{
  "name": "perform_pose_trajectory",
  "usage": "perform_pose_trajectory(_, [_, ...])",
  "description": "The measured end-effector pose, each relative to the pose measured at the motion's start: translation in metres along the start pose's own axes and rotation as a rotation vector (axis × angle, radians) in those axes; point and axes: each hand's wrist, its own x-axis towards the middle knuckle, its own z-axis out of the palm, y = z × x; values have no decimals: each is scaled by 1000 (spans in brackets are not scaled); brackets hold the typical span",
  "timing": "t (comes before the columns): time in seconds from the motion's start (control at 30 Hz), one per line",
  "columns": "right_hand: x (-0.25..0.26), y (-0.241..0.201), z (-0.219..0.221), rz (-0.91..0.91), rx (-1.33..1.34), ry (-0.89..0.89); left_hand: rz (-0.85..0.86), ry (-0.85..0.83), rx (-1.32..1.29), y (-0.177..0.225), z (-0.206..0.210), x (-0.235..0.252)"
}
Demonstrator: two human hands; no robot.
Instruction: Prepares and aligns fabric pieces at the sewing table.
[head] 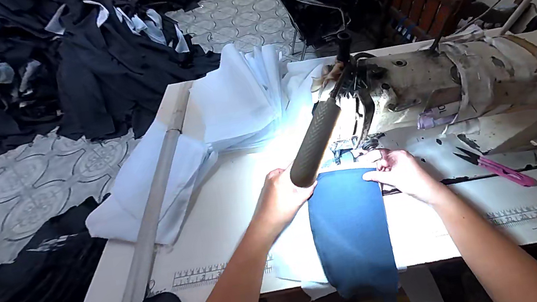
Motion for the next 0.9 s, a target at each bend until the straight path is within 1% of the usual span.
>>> perform_pose_trajectory(0.13, [0, -1, 0, 41, 5, 9, -46, -49, 6, 10, -7, 1])
perform_pose_trajectory(0.23, [0, 3, 2, 13, 41, 28, -29, -25, -51, 4, -5, 2])
perform_pose_trajectory(0.37, [0, 3, 1, 28, 21, 29, -72, -39, -91, 3, -5, 2])
perform_pose_trajectory(0.5, [1, -1, -2, 92, 21, 0, -183, -154, -56, 10, -8, 4])
perform_pose_trajectory(0.57, [1, -2, -6, 147, 5, -42, -184, -234, 31, 14, -8, 5])
perform_pose_trajectory(0.63, [3, -1, -11, 193, -60, -79, -127, -307, 160, 23, -6, 9])
perform_pose_trajectory(0.73, [8, 2, -19, 253, -210, -133, -92, -321, 281, 34, 4, 18])
perform_pose_trajectory(0.83, [12, 5, -28, 263, -380, -139, -111, -315, 289, 49, 13, 32])
perform_pose_trajectory(0.9, [14, 7, -32, 276, -432, -122, -128, -310, 257, 52, 17, 40])
